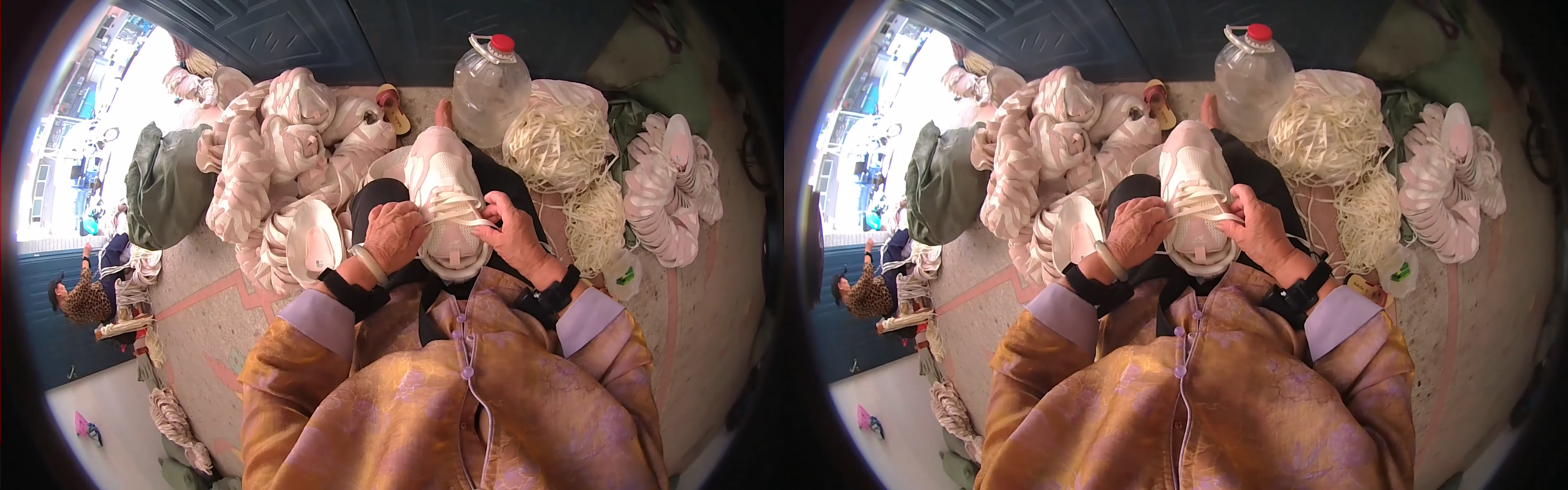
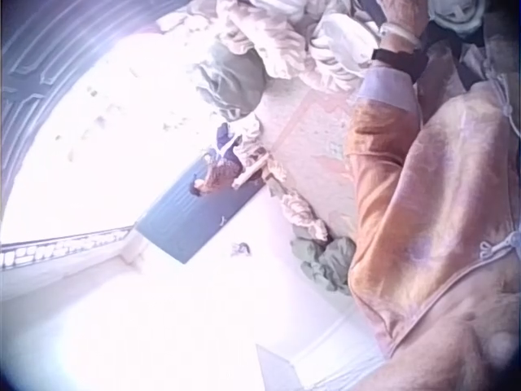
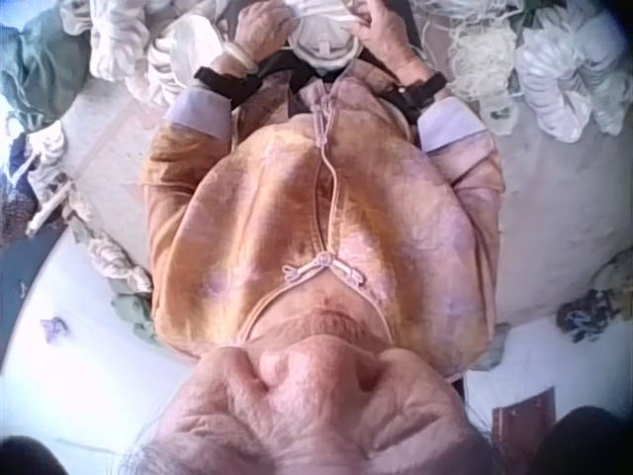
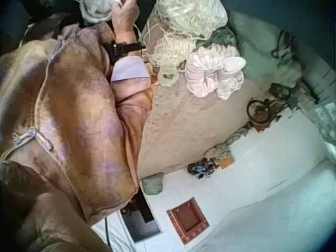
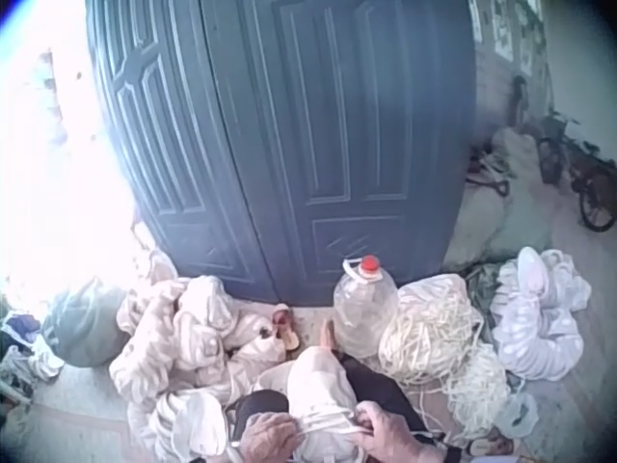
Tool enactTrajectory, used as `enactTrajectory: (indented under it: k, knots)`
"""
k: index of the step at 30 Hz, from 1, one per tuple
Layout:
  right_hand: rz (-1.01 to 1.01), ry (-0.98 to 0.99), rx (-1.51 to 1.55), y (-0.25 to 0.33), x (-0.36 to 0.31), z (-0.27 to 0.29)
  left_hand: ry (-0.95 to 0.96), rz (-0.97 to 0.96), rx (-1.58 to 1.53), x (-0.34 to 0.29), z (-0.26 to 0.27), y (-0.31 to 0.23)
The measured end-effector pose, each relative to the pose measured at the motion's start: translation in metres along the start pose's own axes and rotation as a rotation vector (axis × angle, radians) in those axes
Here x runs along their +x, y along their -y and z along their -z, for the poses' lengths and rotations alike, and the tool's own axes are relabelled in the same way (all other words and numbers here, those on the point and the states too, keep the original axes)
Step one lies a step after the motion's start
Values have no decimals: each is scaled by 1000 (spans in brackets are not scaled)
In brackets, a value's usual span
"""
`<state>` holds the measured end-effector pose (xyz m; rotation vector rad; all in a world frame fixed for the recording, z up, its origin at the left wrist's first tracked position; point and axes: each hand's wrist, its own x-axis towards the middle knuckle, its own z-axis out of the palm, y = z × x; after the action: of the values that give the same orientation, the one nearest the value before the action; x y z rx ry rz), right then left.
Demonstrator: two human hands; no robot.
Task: Lacing multiple pairs of white athletic shoes in a workshop setting.
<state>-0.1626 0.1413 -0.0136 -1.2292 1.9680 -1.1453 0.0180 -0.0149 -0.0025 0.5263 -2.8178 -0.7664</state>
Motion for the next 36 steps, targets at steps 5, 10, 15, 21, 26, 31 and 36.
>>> enactTrajectory:
  k: [5,10,15,21,26,31,36]
  knots:
    - [-53,58,33,-3,3,1,2,-55,-61,-12,16,5]
    - [-48,67,46,-1,4,2,85,7,144,-34,44,5]
    - [97,38,-103,-1,7,3,-80,-116,252,-27,49,-10]
    - [442,-130,-185,22,36,-4,-240,-345,395,-11,65,-35]
    - [154,377,484,50,51,-29,-314,-453,402,5,74,-49]
    - [-75,475,714,72,52,14,-328,-393,382,10,73,-45]
    - [-2,166,1081,69,51,95,-279,-285,325,12,59,-46]
